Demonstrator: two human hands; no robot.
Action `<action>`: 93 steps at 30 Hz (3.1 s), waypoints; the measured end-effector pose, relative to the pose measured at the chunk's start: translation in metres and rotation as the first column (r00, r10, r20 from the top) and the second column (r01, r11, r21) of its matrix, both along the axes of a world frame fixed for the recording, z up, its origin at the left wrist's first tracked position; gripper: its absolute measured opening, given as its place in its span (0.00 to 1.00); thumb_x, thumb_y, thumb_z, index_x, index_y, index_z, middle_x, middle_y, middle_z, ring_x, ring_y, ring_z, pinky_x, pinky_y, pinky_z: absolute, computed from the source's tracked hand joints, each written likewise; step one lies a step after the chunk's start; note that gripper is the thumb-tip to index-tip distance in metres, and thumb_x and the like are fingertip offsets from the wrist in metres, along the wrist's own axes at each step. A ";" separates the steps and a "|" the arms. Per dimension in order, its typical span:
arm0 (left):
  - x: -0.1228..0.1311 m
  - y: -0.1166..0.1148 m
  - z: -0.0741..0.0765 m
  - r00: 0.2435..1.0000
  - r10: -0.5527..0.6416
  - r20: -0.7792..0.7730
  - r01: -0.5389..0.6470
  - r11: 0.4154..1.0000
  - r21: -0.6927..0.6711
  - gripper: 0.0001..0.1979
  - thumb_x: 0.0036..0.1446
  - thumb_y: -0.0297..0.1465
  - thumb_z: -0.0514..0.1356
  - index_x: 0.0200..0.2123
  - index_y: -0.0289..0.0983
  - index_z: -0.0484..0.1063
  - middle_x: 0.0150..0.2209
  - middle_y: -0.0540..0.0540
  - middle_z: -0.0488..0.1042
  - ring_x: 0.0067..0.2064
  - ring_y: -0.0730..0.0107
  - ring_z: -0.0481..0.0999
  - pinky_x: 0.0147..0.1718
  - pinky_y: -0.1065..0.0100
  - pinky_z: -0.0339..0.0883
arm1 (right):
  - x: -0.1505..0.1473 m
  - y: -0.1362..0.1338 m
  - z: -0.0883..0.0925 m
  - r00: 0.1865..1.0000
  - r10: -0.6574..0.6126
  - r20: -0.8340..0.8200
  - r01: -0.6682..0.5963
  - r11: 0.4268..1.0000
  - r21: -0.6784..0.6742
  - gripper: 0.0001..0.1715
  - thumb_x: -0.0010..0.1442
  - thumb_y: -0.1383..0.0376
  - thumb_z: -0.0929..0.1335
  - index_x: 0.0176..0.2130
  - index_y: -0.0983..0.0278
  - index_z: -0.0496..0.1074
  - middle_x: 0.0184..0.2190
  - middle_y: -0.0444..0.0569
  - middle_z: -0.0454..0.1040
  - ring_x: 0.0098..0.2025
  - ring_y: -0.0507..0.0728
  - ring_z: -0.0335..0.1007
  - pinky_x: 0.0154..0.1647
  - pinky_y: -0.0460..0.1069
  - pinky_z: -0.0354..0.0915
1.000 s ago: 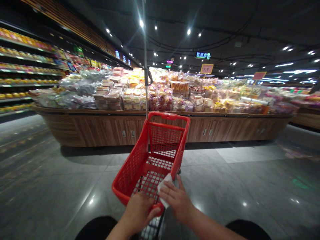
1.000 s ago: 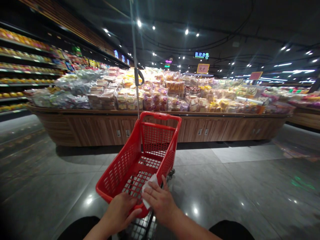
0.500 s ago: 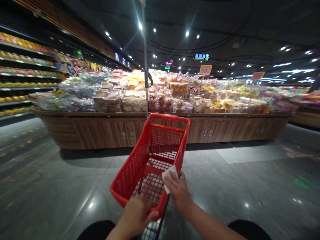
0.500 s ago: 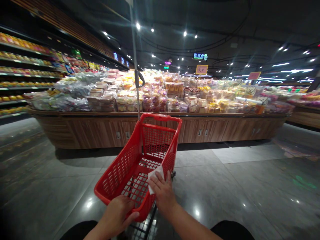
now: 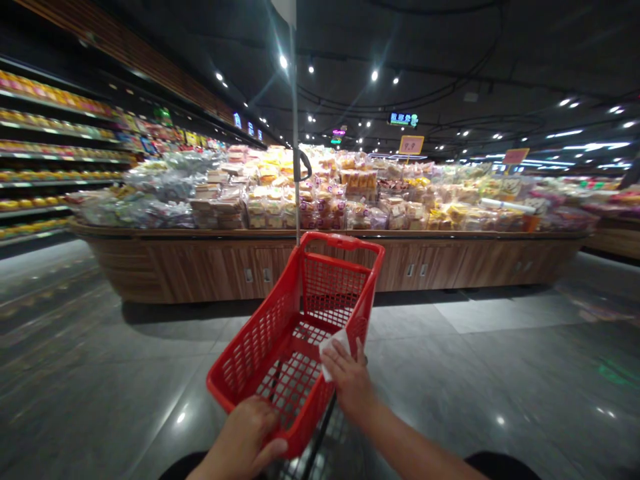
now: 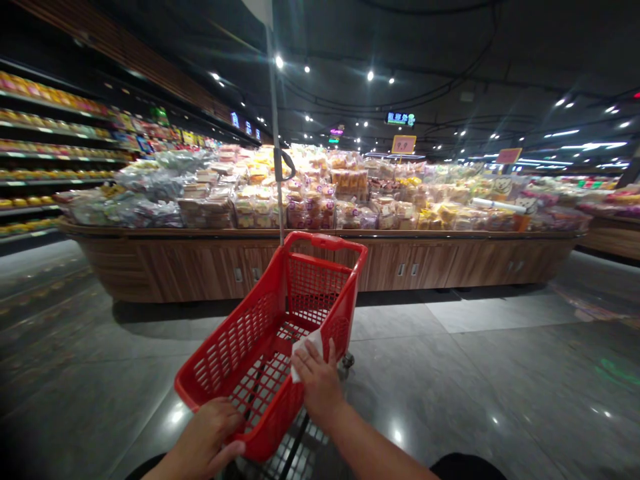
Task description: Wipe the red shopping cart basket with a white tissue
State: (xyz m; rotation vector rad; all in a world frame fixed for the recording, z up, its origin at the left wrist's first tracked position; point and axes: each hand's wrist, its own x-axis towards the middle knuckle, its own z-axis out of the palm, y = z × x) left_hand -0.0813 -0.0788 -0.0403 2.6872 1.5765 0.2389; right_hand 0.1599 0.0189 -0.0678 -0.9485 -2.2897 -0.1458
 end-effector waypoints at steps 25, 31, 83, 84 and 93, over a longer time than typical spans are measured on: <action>0.099 0.018 0.016 0.858 0.513 -0.006 -0.511 0.854 -0.096 0.22 0.64 0.33 0.36 0.45 0.33 0.67 0.32 0.37 0.78 0.36 0.54 0.79 0.33 0.57 0.69 | 0.003 0.005 -0.003 0.988 -0.156 0.016 0.156 0.988 -0.018 0.24 0.64 0.67 0.59 0.59 0.57 0.60 0.57 0.48 0.64 0.64 0.56 0.49 0.62 0.61 0.16; 0.084 0.005 0.018 0.833 0.552 -0.048 -0.553 0.823 -0.130 0.21 0.64 0.35 0.37 0.45 0.35 0.67 0.33 0.38 0.79 0.36 0.56 0.79 0.33 0.58 0.70 | 0.018 0.004 0.013 0.996 -0.034 0.079 0.035 0.999 -0.019 0.25 0.64 0.65 0.59 0.60 0.54 0.57 0.58 0.47 0.63 0.63 0.56 0.50 0.62 0.62 0.15; 0.030 0.009 0.052 0.848 0.518 0.117 -0.515 0.856 -0.051 0.24 0.61 0.45 0.41 0.44 0.36 0.68 0.45 0.40 0.74 0.48 0.60 0.73 0.45 0.61 0.64 | 0.024 0.003 0.039 0.976 -0.189 0.106 0.192 0.981 -0.019 0.27 0.64 0.69 0.57 0.61 0.57 0.56 0.60 0.48 0.60 0.65 0.57 0.45 0.60 0.63 0.12; 0.042 0.016 0.057 0.856 0.493 0.151 -0.494 0.869 -0.037 0.23 0.62 0.44 0.40 0.45 0.36 0.67 0.46 0.40 0.74 0.47 0.61 0.73 0.44 0.63 0.65 | 0.014 -0.002 0.034 0.983 -0.150 0.109 0.154 0.988 -0.027 0.26 0.65 0.67 0.57 0.61 0.57 0.55 0.60 0.48 0.61 0.65 0.57 0.45 0.60 0.62 0.12; 0.081 0.047 0.042 0.860 0.510 -0.014 -0.510 0.860 -0.017 0.24 0.64 0.38 0.35 0.40 0.35 0.68 0.33 0.37 0.77 0.37 0.54 0.78 0.34 0.57 0.67 | 0.010 0.000 0.035 0.987 -0.111 0.114 0.117 0.992 -0.048 0.26 0.65 0.65 0.57 0.62 0.55 0.55 0.59 0.47 0.61 0.64 0.56 0.49 0.59 0.63 0.10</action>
